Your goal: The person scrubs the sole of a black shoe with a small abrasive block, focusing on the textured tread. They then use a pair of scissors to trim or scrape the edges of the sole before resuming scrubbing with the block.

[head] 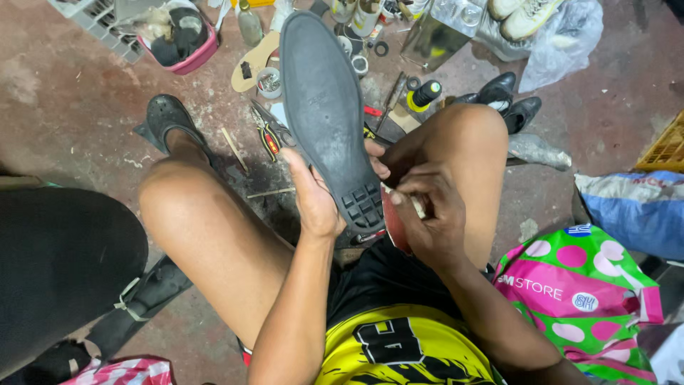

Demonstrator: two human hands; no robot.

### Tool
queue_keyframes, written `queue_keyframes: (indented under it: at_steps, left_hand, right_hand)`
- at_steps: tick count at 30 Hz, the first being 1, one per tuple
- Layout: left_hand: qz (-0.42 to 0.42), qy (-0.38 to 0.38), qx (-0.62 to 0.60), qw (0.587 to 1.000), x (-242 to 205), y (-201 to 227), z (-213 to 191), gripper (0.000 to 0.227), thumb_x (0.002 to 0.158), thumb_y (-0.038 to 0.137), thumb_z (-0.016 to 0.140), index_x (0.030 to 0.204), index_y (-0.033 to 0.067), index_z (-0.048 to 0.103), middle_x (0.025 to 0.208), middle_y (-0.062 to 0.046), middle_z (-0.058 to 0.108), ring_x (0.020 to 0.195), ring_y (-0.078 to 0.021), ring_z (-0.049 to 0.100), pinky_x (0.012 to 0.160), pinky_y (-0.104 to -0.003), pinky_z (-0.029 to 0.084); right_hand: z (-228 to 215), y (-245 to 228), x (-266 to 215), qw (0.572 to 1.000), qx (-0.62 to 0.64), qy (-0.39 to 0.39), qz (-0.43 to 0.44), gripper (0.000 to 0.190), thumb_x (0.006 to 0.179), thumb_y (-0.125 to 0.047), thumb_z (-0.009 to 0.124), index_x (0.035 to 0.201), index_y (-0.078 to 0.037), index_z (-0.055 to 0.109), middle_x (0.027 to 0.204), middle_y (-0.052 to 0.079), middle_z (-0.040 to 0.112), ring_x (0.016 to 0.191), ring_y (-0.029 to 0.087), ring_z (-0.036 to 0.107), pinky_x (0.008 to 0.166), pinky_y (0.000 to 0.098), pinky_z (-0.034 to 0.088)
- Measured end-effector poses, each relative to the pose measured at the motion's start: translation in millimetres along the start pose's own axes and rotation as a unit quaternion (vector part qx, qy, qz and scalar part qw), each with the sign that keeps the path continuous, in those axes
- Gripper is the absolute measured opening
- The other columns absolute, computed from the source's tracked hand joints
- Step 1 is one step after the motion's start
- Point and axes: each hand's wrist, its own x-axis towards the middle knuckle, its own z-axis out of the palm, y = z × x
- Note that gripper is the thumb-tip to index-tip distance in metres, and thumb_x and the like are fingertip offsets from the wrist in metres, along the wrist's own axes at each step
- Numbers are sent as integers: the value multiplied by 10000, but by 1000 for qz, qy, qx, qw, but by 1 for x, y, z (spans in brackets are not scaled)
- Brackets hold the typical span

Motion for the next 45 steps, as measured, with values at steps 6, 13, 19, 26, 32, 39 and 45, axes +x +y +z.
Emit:
queue_keyframes:
  at_steps: [6,13,19,26,32,39,45]
  left_hand:
    - [18,66,175,982,1,2,16,985,1043,768,144,1291,-55,626,1166,-138,682,988,-207,618,898,-344,517]
    - [-11,73,148,986,3,-6,8,882,1091,666,135,1256,-15,671,1013,-78,692,840,-163,610,753,-293,505]
    - [-92,148,183,968,-1,-20,-3,785,1099,640,227,1200,-6,659,930,-53,661,791,-160,611,739,-288,518]
    - [-120,151,242,951,5,-7,9,823,1026,669,190,1192,37,691,822,-47,654,669,-153,605,629,-286,509]
    - [-157,158,288,932,5,-5,15,833,1001,685,191,1111,38,705,728,-57,693,656,-173,656,636,-299,541]
    - [-102,138,389,905,7,-16,14,842,1063,692,227,1076,15,728,824,-27,697,762,-135,653,716,-270,545]
    - [-183,145,327,916,6,-1,13,852,995,694,176,1134,50,717,669,-74,646,569,-160,624,537,-288,507]
  right_hand:
    - [20,-1,37,987,-143,1,-67,145,866,-82,820,980,-90,732,909,117,609,848,311,625,697,394,503]
    - [14,-12,28,993,-97,-43,-56,166,882,-90,757,1047,-94,733,989,155,624,888,319,662,733,407,543]
    - [13,9,41,992,-125,-7,19,114,963,-98,777,1069,-112,735,1021,126,649,893,283,693,742,406,556]
    - [10,4,21,989,-128,-44,-54,161,913,-92,753,1069,-116,720,977,121,632,841,316,676,695,416,542]
    - [12,11,25,987,-153,-41,-32,139,940,-82,744,1074,-113,729,959,149,596,760,313,670,650,408,532]
    - [13,22,30,983,-182,-20,-35,158,933,-85,747,1090,-103,746,977,157,585,771,328,661,651,418,529]
    - [15,14,29,983,-162,-42,-76,116,923,-67,753,1039,-76,752,929,153,603,754,305,676,643,405,535]
